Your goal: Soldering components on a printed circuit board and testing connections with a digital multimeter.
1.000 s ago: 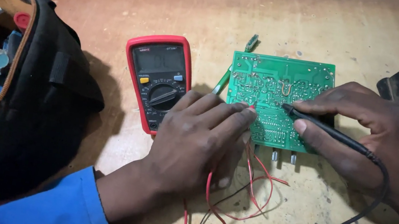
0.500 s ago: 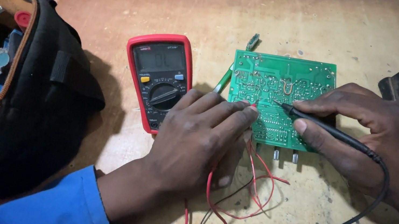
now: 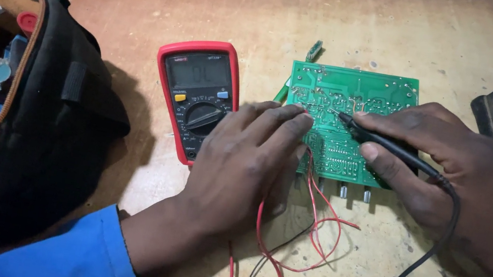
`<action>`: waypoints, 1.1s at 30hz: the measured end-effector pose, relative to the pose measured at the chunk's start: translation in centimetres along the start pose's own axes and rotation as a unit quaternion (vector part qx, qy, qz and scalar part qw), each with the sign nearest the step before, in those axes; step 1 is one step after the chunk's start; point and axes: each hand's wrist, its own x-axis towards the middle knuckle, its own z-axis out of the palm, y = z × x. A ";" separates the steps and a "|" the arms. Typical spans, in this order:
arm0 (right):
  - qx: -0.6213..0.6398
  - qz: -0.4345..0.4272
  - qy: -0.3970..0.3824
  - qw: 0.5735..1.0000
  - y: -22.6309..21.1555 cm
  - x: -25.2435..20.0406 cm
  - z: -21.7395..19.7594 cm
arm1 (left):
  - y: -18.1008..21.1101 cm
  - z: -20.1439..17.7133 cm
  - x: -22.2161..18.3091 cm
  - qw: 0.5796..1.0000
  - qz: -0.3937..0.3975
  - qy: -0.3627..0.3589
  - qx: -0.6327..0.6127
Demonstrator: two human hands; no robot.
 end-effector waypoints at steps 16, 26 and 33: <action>0.017 0.065 -0.008 0.998 -1.8 0.1 -0.6 | 1.2 -0.8 -1.0 0.983 -0.041 -0.080 -0.158; 0.008 0.056 0.038 0.998 -1.4 -0.7 -0.6 | 2.4 -0.8 -2.7 0.979 -0.024 -0.098 -0.176; 0.004 0.095 0.024 0.995 0.2 -0.6 -0.4 | 2.9 -1.0 -1.7 0.995 -0.016 -0.021 -0.098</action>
